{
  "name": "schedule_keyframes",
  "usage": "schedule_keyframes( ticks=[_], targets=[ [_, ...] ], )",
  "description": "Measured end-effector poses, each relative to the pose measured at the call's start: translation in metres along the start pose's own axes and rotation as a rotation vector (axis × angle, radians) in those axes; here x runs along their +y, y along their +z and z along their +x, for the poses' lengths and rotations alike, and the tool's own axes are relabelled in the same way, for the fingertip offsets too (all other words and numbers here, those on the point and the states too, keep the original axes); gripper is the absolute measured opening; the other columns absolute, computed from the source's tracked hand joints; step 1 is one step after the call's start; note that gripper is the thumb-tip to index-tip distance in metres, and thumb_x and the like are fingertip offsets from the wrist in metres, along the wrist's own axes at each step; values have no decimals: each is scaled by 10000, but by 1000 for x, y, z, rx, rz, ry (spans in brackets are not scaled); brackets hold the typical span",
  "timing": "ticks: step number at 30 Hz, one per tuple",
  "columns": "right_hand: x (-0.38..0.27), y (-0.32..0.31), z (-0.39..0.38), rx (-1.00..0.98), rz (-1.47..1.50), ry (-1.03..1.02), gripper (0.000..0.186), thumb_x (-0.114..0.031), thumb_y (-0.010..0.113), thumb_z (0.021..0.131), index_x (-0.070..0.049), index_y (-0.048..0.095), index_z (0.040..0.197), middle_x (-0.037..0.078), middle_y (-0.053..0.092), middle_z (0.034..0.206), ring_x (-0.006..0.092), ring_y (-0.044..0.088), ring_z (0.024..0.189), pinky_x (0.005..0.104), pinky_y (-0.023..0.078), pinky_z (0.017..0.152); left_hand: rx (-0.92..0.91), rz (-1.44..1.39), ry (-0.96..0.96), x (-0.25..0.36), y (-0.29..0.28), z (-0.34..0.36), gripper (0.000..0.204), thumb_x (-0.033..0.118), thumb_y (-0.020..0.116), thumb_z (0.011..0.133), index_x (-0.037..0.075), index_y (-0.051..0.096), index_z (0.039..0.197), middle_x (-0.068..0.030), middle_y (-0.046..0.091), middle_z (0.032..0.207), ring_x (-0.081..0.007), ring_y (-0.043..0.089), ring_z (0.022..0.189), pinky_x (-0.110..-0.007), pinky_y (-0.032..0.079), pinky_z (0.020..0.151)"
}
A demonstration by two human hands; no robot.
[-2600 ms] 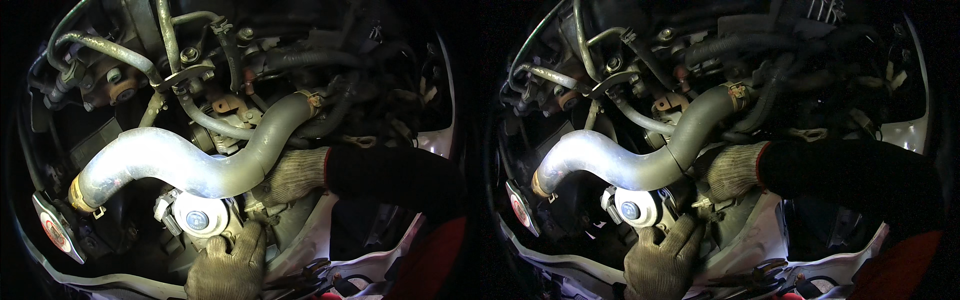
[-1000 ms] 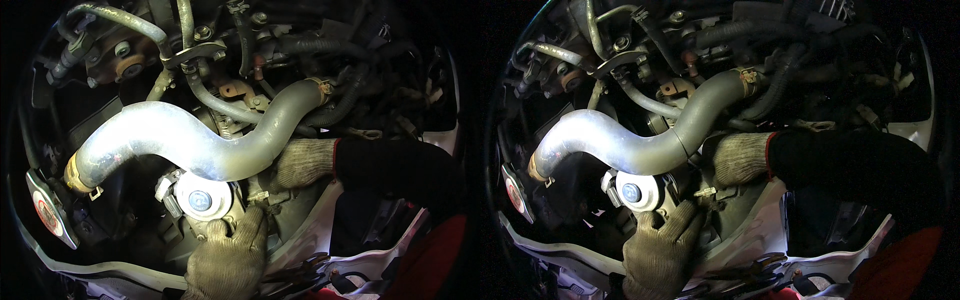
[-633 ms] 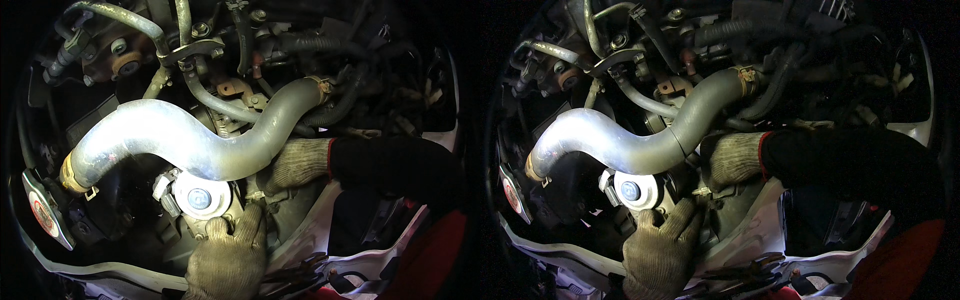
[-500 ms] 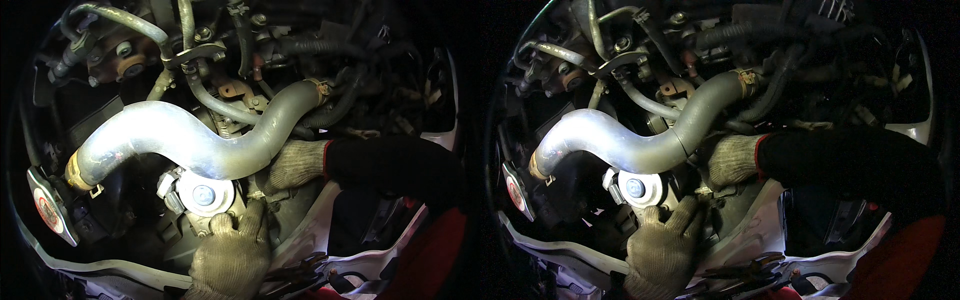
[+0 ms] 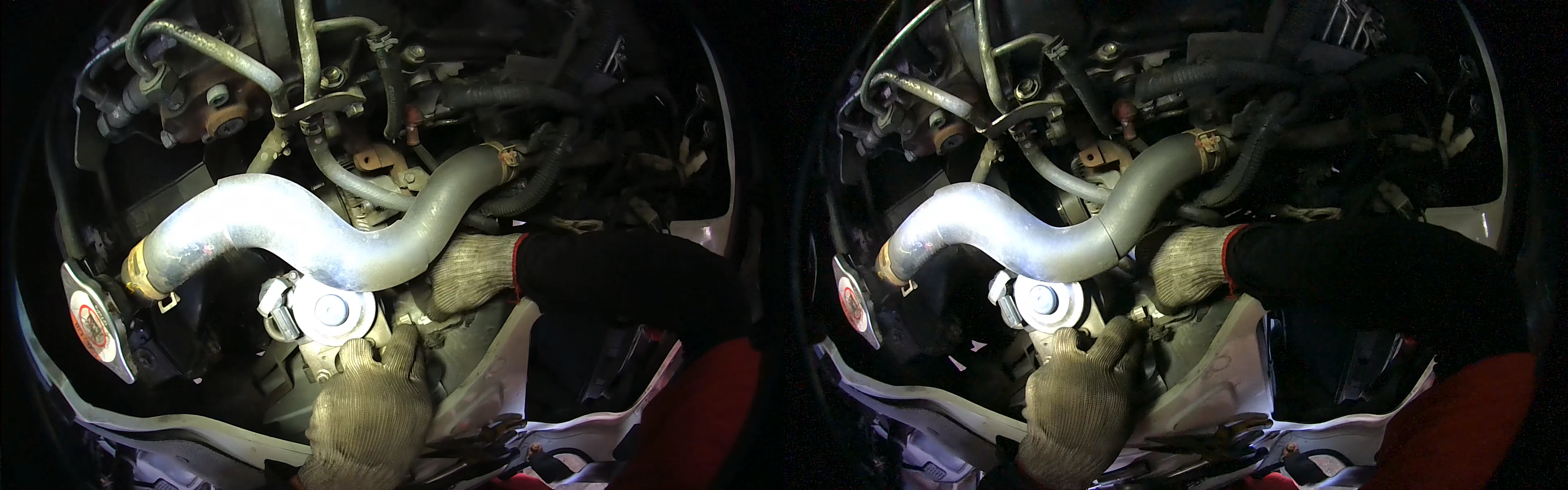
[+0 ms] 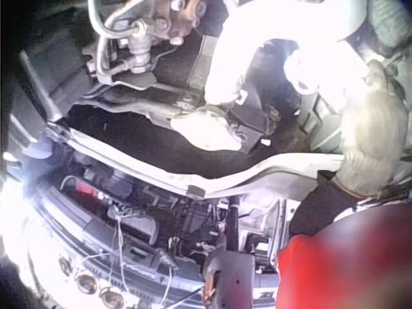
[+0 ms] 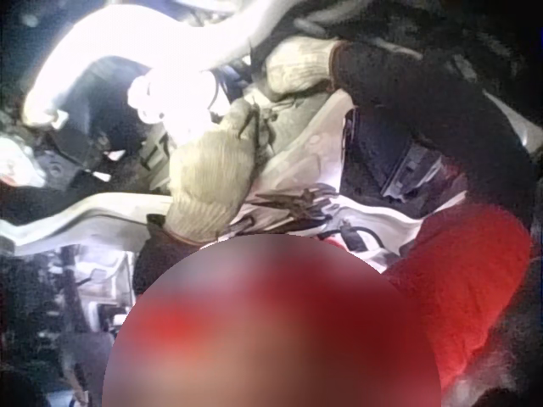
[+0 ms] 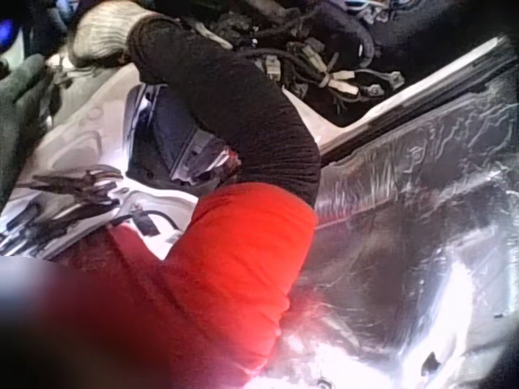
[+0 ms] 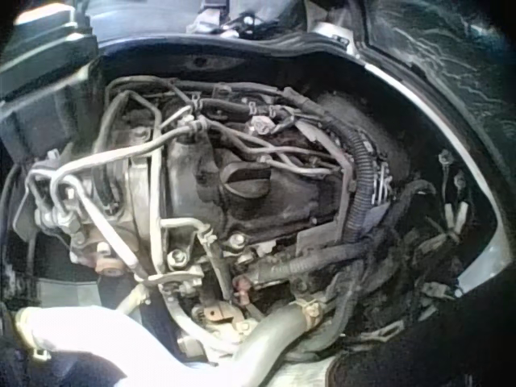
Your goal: The person opens the hood of a white van and works on the engine using various tools. They remove and adjust components within the engine bay, handling hoses and mechanical parts.
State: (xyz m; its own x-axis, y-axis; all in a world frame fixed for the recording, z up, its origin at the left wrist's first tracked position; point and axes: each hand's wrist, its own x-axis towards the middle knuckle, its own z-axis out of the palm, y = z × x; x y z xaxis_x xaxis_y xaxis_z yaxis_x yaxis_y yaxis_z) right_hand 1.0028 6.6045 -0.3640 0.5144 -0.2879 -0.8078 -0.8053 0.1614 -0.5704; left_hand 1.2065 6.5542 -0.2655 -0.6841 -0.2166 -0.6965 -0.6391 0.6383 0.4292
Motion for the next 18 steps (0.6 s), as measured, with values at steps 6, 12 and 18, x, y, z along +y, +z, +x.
schedule_keyframes(
  ticks=[6, 12, 18],
  targets=[
    [-4, 0, -7, 29, -56, 139, 264, -242, 619, 957, -45, 787, 1009, 141, 777, 957, 314, 755, 894, 454, 607, 840, 15, -2, 101, -9, -9, -8, 209, 244, 628, 955, 131, 701, 1116, -29, 694, 993, -236, 705, 795, -390, 570, 612],
    [-30, -14, -31, 119, 30, -23, 448, -187, 568, 939, -25, 669, 1345, 246, 735, 1176, 353, 730, 1031, 462, 577, 963, 166, 83, 331, -21, -13, -18, 482, 234, 774, 755, 138, 719, 1223, 16, 649, 1265, -273, 670, 881, -359, 572, 564],
    [-64, -41, -78, 124, 651, 180, 680, -294, 665, 952, -42, 501, 1562, 171, 744, 1099, 218, 713, 969, 330, 563, 940, 181, 97, 388, -13, -21, -36, 528, 190, 768, 734, 122, 707, 1255, -8, 634, 1319, -313, 663, 899, -422, 600, 643]
  ],
)
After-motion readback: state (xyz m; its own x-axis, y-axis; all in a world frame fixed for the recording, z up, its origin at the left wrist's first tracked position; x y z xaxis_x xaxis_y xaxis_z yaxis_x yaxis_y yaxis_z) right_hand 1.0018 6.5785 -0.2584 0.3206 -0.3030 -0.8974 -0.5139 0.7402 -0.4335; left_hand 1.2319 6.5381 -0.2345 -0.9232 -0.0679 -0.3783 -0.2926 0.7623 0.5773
